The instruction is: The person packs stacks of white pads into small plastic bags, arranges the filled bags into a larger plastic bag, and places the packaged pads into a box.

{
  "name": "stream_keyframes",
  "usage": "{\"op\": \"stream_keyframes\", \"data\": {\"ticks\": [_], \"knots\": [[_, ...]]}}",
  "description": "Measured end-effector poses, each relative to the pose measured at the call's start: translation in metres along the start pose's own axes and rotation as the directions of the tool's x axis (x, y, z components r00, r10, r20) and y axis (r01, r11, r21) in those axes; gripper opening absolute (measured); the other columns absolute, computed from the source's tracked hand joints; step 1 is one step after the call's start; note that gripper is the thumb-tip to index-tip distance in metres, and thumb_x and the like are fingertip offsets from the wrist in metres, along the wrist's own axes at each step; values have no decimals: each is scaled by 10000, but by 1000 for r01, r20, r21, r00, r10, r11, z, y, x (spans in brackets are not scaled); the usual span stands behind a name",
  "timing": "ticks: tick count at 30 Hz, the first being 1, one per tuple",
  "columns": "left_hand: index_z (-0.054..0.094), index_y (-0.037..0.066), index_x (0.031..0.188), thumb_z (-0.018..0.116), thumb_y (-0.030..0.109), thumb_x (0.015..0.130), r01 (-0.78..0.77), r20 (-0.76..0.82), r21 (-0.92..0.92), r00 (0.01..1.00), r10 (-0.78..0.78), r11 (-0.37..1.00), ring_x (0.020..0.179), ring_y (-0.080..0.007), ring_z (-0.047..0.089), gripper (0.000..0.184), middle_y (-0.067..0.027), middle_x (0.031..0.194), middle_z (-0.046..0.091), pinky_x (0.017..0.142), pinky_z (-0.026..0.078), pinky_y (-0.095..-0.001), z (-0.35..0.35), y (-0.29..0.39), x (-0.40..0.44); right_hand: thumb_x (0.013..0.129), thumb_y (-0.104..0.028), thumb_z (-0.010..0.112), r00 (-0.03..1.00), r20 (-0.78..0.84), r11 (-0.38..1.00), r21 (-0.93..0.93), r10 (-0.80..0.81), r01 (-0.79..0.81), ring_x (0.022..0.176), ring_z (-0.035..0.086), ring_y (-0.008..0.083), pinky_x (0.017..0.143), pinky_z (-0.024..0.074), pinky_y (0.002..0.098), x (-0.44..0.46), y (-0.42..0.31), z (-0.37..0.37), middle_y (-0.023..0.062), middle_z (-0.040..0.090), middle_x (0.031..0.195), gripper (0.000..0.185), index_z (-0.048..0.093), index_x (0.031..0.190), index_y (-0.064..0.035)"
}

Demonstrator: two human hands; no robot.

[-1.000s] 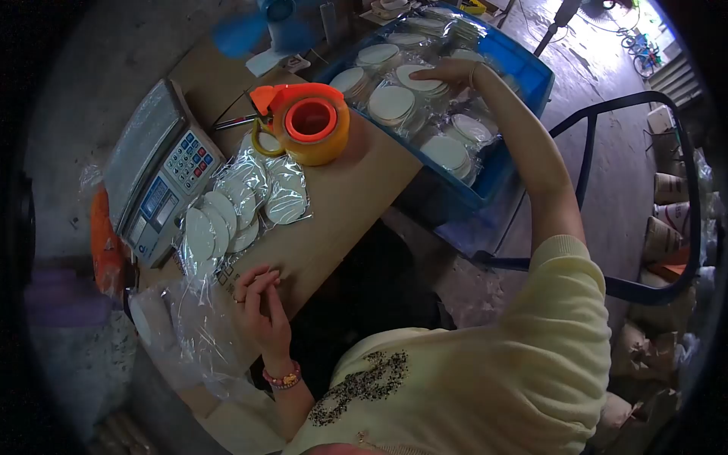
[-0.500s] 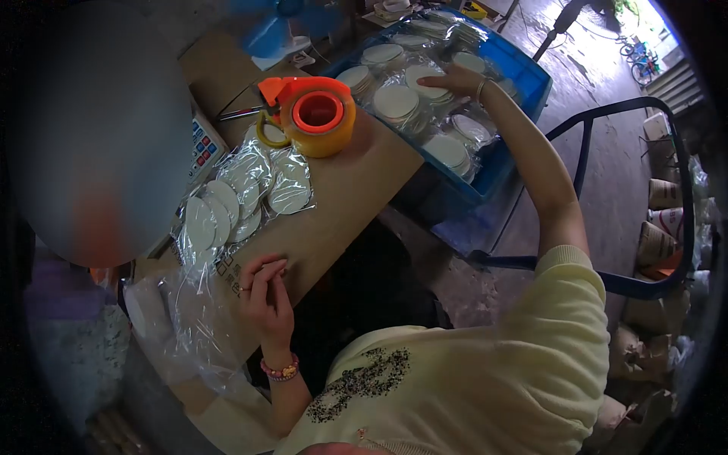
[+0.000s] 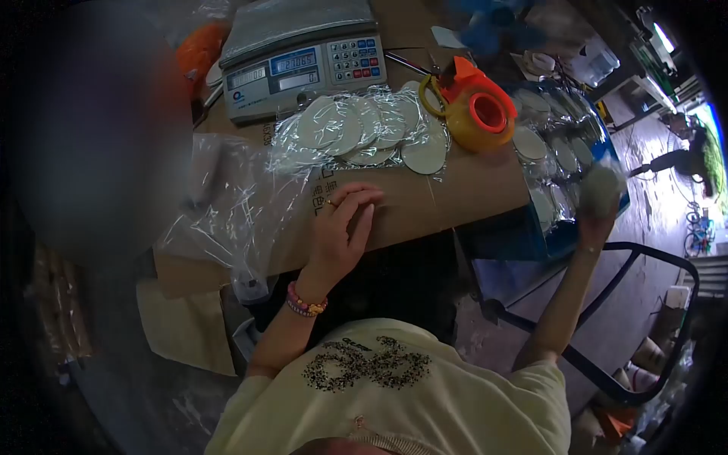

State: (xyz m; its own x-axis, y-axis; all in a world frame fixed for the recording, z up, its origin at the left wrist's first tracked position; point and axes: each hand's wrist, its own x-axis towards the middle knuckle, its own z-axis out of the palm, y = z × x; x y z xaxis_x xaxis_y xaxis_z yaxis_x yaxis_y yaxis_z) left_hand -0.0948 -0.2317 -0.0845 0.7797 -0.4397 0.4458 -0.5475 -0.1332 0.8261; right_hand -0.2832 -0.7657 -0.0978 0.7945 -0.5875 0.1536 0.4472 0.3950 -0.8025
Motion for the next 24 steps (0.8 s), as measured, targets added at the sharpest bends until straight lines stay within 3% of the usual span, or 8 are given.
{"op": "stream_keyframes", "data": {"ticks": [5,7,10,13,17,19,22,24], "knots": [[654,29,1197,556,42,964,-46,-27,-14,999,46,999,1075,-328,632,253,-149,1207,628,899,516,-379,5,-6,24,988,-400,568,962,-266,992,90,-64,91,1288,541,321,1128,409,487,-61,36,113,124,558,1409,584,456,1456,-69],[594,-8,1280,546,68,971,-113,-271,272,944,189,956,1128,-386,601,322,-221,1280,588,947,497,-429,4,-16,50,1011,-410,533,994,-70,977,202,85,-69,1309,522,309,1116,412,475,-74,85,122,119,543,1428,577,435,1475,-82],[410,-123,1371,653,184,919,76,-270,581,957,104,811,1237,-494,472,598,-382,1323,476,1026,425,-519,-12,-52,72,1041,-411,491,935,261,880,349,240,-323,1316,515,287,1090,428,451,-88,144,183,107,534,1444,554,417,1493,-98],[400,-113,1390,719,222,868,257,-250,589,960,-130,766,1171,-485,515,697,-370,1263,529,1007,434,-516,-21,-44,77,1051,-385,481,837,477,665,538,267,-518,1293,535,260,1074,441,438,-92,187,248,85,542,1439,527,418,1489,-100],[536,-70,1289,757,289,847,255,-326,654,945,-39,712,1073,-430,594,611,-271,1171,629,925,481,-480,-25,-59,76,1052,-411,464,799,485,630,508,355,-588,1297,530,284,1073,450,462,-90,213,280,98,526,1452,545,408,1491,-93],[590,-47,1242,772,334,844,315,-281,237,928,-245,919,1117,-321,614,580,-229,1187,639,913,492,-413,-31,-62,75,1041,-344,509,816,400,722,399,418,-565,1264,549,251,1062,453,429,-91,208,297,87,557,1398,506,425,1468,-86],[628,-30,1226,757,343,876,324,-223,-38,919,-324,945,1193,-217,586,527,-173,1204,653,952,471,-340,-28,-45,51,1001,-259,606,851,271,832,220,450,-510,1220,567,207,1048,457,380,-89,212,302,75,589,1322,509,438,1439,-62],[584,-29,1263,768,311,863,306,-110,-219,936,-335,927,1145,-294,592,556,-196,1194,637,950,474,-355,-21,-23,34,972,-240,657,866,239,862,163,438,-481,1209,567,195,1043,457,363,-90,213,309,72,589,1300,548,435,1433,-45]]}}
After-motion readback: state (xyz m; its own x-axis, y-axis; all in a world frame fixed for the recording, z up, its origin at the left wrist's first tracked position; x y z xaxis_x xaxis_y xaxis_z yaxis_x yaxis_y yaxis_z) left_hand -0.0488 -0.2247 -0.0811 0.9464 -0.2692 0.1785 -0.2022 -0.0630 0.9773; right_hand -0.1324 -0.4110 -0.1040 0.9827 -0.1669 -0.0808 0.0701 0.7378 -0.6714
